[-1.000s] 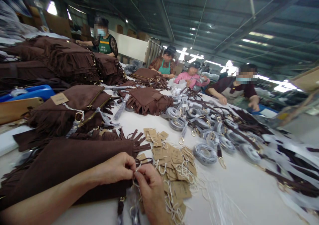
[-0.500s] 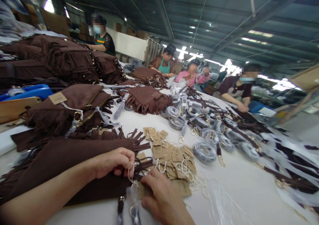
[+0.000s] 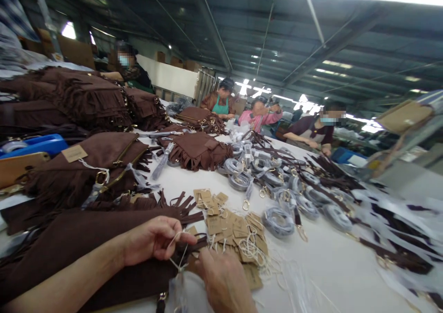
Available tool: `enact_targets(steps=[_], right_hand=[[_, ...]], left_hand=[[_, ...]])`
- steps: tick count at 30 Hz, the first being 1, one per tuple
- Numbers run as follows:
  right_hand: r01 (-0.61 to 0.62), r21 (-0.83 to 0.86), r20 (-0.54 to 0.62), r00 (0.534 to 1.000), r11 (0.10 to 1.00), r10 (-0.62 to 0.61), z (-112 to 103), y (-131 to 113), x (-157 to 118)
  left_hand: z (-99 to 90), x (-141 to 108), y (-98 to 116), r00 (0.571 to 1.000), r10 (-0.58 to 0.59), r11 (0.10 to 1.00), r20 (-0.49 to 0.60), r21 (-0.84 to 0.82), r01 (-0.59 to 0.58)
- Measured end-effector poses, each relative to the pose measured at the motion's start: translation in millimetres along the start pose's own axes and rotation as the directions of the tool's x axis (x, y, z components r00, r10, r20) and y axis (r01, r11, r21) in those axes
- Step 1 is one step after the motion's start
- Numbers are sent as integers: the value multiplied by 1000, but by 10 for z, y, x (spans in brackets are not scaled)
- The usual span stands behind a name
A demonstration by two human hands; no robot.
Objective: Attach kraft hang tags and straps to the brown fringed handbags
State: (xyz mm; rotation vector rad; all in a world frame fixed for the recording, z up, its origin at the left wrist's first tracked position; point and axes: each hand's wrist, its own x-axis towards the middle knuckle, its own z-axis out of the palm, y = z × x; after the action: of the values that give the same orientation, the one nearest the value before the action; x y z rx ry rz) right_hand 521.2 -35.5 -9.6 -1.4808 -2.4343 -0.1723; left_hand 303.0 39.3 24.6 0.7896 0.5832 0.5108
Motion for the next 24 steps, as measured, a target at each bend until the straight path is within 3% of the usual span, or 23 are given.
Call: enact_targets(steps=[3, 6, 8, 11, 14, 16, 19, 24], right_hand=[[-141, 201, -42, 987, 969, 153, 56, -34, -31], [-174, 443, -6, 980, 879, 197, 4, -113, -8], [-190, 508, 3, 976, 840, 219, -20, -148, 16], [-152, 455, -104, 970, 877, 222, 8, -173, 32], [6, 253, -234, 971, 968, 55, 35, -211, 37], [77, 162, -221, 975, 984, -40, 1, -241, 50], [74, 274, -186, 982, 959, -23, -116, -234, 72], [9, 444, -181, 980, 896, 80, -262, -64, 65]], left_hand=[[82, -16, -18, 1000, -24, 989, -4, 147, 24], [173, -28, -65, 999, -32, 944, 41, 330, 17], [220, -34, -99, 998, 19, 918, 62, 394, -41], [266, -47, -139, 989, 139, 878, 59, 455, -151], [277, -57, -175, 976, 206, 808, 70, 551, -210], [264, -48, -202, 970, 234, 767, 67, 600, -227], [205, 4, -224, 962, 272, 778, 6, 587, -224], [4, 119, -121, 922, 327, 872, -206, 442, -210]])
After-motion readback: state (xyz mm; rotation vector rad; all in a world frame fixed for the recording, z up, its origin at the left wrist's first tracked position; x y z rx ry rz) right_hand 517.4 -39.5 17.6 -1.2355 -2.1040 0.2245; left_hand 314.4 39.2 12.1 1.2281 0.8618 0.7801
